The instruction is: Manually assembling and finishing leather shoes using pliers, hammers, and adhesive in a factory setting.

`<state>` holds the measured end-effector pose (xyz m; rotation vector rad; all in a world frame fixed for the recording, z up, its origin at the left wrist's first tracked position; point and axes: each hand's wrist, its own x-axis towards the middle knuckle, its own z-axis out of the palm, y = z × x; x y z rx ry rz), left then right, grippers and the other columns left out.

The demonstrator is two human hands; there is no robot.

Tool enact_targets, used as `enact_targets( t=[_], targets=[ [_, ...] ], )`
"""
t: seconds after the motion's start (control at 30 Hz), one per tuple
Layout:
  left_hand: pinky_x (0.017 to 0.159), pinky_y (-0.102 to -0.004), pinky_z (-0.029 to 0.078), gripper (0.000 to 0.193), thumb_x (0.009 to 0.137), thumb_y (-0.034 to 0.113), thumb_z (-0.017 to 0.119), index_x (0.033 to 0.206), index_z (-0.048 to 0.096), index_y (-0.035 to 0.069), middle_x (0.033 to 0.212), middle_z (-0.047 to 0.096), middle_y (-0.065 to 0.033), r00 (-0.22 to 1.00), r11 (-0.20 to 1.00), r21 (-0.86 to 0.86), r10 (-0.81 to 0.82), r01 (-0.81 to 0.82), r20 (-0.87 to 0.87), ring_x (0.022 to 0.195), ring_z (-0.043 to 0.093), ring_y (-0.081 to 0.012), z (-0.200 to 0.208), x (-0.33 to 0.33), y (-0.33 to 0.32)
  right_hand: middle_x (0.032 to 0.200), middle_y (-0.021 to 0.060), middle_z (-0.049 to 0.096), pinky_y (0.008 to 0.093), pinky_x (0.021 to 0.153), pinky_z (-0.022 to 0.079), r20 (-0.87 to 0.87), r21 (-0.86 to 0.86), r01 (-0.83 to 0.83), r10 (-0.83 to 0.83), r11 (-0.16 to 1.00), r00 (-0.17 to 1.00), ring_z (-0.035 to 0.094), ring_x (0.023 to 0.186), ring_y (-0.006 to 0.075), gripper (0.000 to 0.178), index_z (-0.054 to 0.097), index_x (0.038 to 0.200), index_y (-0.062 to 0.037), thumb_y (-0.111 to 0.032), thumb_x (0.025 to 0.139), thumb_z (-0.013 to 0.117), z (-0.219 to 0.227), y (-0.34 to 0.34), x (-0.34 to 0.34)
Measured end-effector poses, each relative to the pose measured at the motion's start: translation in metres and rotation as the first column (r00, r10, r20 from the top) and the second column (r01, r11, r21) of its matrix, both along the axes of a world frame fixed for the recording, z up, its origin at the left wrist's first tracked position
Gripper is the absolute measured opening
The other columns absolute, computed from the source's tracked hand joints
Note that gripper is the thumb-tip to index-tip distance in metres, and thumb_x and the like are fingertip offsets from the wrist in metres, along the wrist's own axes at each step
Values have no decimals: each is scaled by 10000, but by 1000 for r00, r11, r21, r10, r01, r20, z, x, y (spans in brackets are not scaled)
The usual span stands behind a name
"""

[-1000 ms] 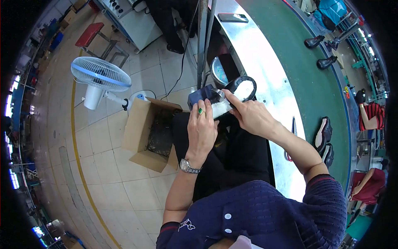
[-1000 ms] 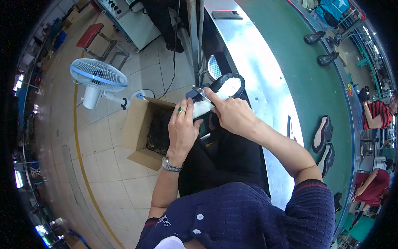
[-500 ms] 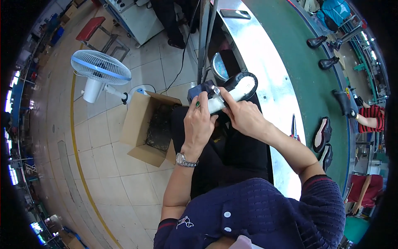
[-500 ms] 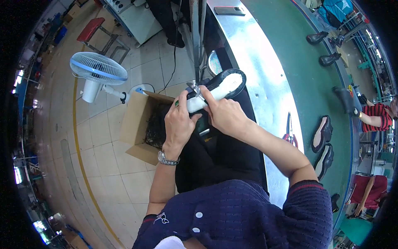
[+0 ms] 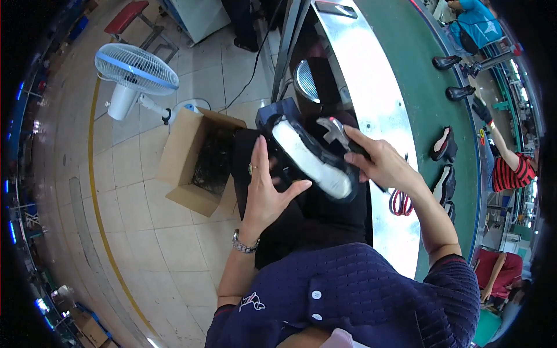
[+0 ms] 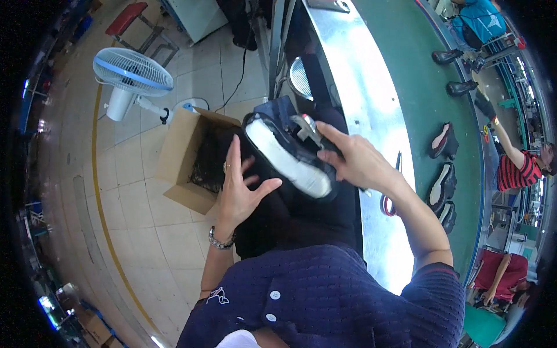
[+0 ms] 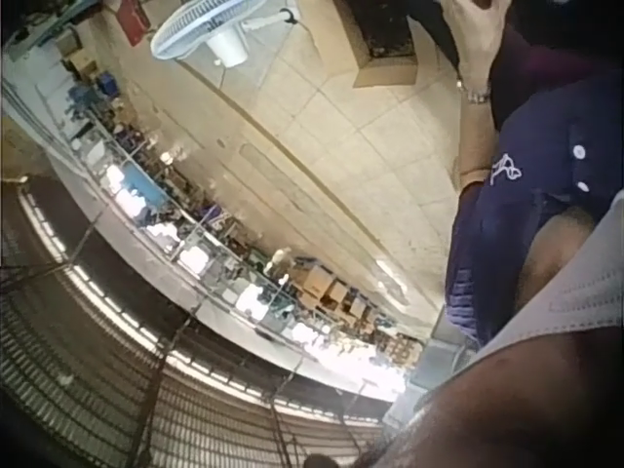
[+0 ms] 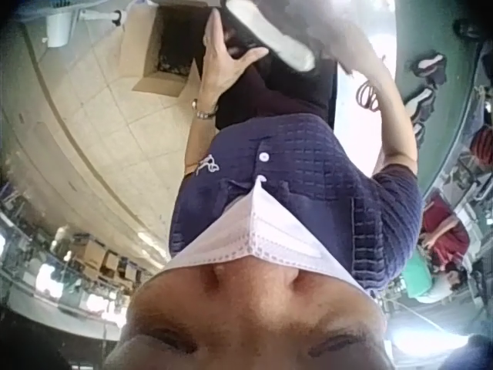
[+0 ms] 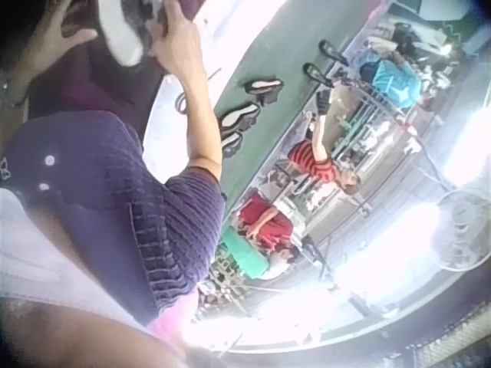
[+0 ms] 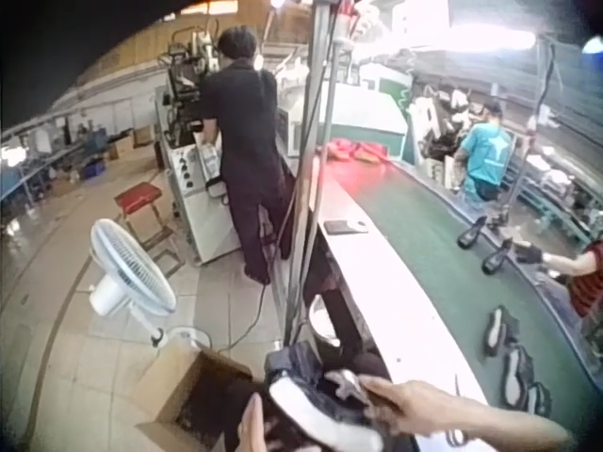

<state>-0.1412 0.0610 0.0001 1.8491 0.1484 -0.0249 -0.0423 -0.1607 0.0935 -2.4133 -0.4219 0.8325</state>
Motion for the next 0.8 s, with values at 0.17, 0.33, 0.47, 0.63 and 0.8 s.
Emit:
enact_targets(
  t=[0.17, 0.33, 0.47, 0.63, 0.8],
  targets=[
    [721, -382, 499, 504, 894, 417, 624, 1093, 585, -45, 1076, 587, -184, 993, 947, 299, 104, -118, 63, 951, 605, -319, -20, -20, 20, 879, 233, 659, 417, 679, 500, -48, 97, -96, 101, 991, 994, 667, 647, 299, 532, 363, 1417, -102, -179, 937, 579, -9, 15, -24],
    [635, -407, 483, 298, 969, 260, 529, 963, 637, -18, 811, 644, -173, 961, 824, 500, 186, -267, 206, 747, 631, -346, -11, -21, 33, 797, 180, 643, 410, 680, 485, -92, 5, -320, 319, 948, 943, 643, 685, 348, 621, 312, 1462, -197, -211, 916, 606, -7, 34, -19],
    [574, -386, 485, 288, 973, 216, 521, 968, 643, -45, 761, 640, -184, 961, 888, 398, 146, -232, 236, 661, 629, -342, -18, -33, 24, 766, 204, 630, 453, 643, 466, -88, 19, -480, 480, 877, 873, 627, 666, 367, 600, 310, 1454, -149, -170, 920, 582, 0, 48, -15],
    [563, -383, 502, 232, 946, 148, 551, 1003, 629, -63, 753, 645, -182, 993, 870, 487, 23, -76, 114, 643, 637, -312, -13, -38, 13, 756, 192, 645, 445, 610, 517, 122, -240, -737, 772, 632, 623, 644, 634, 367, 671, 306, 1440, -38, 3, 814, 542, 11, 71, -13],
    [650, -343, 543, 328, 934, 115, 566, 1222, 563, -42, 869, 673, -182, 992, 737, 673, -27, -63, 122, 746, 679, -277, -16, -40, 7, 762, 191, 650, 423, 610, 546, -18, -306, -740, 773, 600, 634, 668, 649, 345, 710, 283, 1464, -88, 18, 800, 511, 9, 75, -12]
  ],
)
